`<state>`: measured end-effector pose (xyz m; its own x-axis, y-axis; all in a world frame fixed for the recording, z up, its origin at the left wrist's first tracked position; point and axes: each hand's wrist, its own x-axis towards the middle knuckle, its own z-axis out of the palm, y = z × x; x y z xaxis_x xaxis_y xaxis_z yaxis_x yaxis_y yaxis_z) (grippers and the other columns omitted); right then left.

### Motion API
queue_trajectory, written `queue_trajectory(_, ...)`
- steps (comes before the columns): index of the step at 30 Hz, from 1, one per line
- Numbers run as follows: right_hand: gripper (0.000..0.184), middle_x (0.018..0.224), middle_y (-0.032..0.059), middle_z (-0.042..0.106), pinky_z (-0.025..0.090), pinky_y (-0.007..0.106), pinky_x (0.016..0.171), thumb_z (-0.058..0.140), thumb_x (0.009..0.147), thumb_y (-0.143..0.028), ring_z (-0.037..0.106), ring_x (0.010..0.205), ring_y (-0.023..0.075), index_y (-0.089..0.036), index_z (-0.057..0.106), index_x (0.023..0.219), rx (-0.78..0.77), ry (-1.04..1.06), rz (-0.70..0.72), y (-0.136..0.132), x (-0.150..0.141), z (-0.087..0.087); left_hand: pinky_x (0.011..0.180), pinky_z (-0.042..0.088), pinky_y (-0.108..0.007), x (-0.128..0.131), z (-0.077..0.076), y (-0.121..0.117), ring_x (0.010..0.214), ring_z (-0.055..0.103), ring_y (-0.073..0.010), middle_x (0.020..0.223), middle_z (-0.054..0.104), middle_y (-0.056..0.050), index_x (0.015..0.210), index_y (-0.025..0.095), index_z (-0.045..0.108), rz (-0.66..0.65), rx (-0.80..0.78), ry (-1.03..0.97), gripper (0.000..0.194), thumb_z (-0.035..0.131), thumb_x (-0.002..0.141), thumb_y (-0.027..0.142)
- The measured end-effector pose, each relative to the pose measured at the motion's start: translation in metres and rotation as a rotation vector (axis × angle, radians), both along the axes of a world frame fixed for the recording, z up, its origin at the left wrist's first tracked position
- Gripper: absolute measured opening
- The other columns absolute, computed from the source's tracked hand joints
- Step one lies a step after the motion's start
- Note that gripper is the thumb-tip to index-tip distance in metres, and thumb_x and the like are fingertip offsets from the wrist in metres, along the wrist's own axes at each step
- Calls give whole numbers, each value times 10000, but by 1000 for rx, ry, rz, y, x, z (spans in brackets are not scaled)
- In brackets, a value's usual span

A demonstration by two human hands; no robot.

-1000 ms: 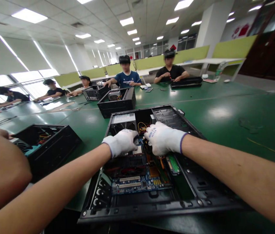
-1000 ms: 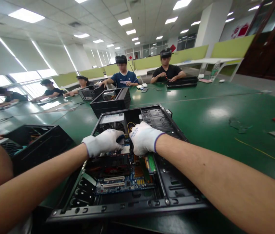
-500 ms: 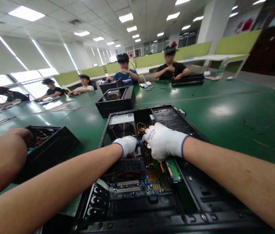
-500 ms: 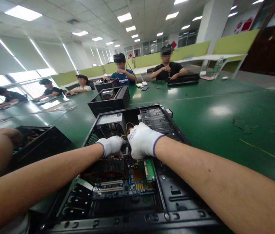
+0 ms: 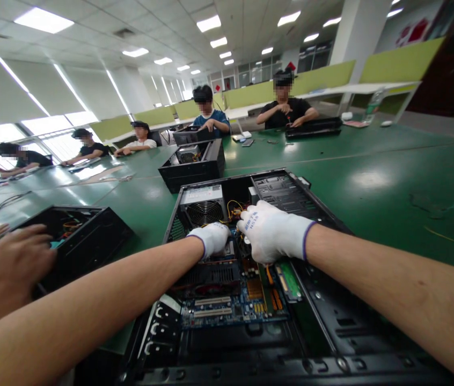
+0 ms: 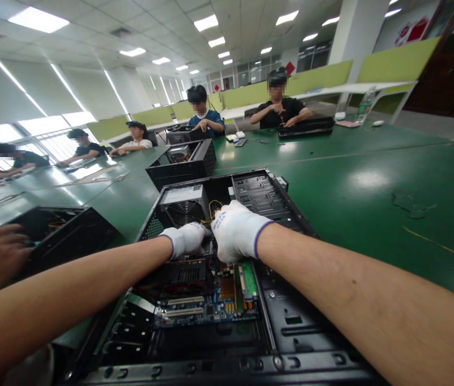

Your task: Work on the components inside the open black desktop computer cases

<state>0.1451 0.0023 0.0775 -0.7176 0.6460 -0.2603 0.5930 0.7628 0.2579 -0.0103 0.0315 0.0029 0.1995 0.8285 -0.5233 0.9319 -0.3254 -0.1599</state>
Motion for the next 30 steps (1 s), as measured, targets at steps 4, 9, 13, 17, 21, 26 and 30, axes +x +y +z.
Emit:
queue_trajectory(4, 467, 1156, 185, 704, 515, 481, 903, 627, 761, -408, 673, 1046, 338, -130, 724, 1123, 2, -1, -1, 0, 1, 0, 898, 582, -425, 1, 1, -2, 1024, 681, -208, 1141, 698, -74, 1161, 163, 661, 6, 1, -12, 292, 682, 923, 330)
queue_trajectory(9, 453, 1136, 177, 710, 518, 489, 898, 617, 764, -411, 676, 1038, 340, -137, 725, 1108, 10, 15, 10, 1, 1, -3, 896, 583, -401, 0, 0, -1, 1017, 704, -229, 1136, 725, -80, 1162, 183, 685, 3, 26, -32, 352, 750, 839, 308)
queue_trajectory(13, 469, 1149, 174, 709, 519, 488, 898, 630, 751, -413, 675, 1046, 342, -138, 724, 1119, 7, 6, 8, 1, 0, -2, 879, 582, -345, -1, -1, 0, 1015, 718, -261, 1121, 745, -79, 1143, 225, 717, -5, 50, -42, 382, 767, 773, 306)
queue_trajectory(17, 462, 1143, 177, 710, 519, 484, 894, 632, 754, -412, 680, 1033, 338, -138, 725, 1114, 7, 1, 4, 0, 0, -1, 886, 583, -348, 1, -1, 0, 1021, 718, -277, 1125, 747, -98, 1135, 207, 726, -22, 61, -39, 391, 760, 756, 299)
queue_trajectory(21, 465, 1154, 180, 708, 514, 480, 896, 623, 771, -420, 677, 1047, 338, -136, 723, 1124, 8, 4, 7, -1, 1, -1, 895, 583, -360, 1, -1, 0, 1025, 717, -284, 1125, 746, -107, 1125, 200, 727, -24, 64, -31, 388, 757, 748, 285)
queue_trajectory(26, 479, 1154, 179, 710, 515, 477, 885, 633, 760, -421, 678, 1040, 338, -135, 726, 1133, 11, 3, 4, -1, 1, 0, 892, 587, -352, 0, -1, 0, 1024, 718, -274, 1146, 742, -96, 1115, 214, 726, -19, 63, -30, 398, 776, 736, 324)
queue_trajectory(30, 484, 1159, 181, 711, 514, 477, 884, 632, 759, -419, 677, 1042, 340, -133, 726, 1138, 13, 5, 2, 0, 1, -1, 894, 587, -352, 1, -1, 0, 1025, 718, -275, 1140, 743, -97, 1117, 213, 726, -15, 65, -28, 410, 782, 731, 341)
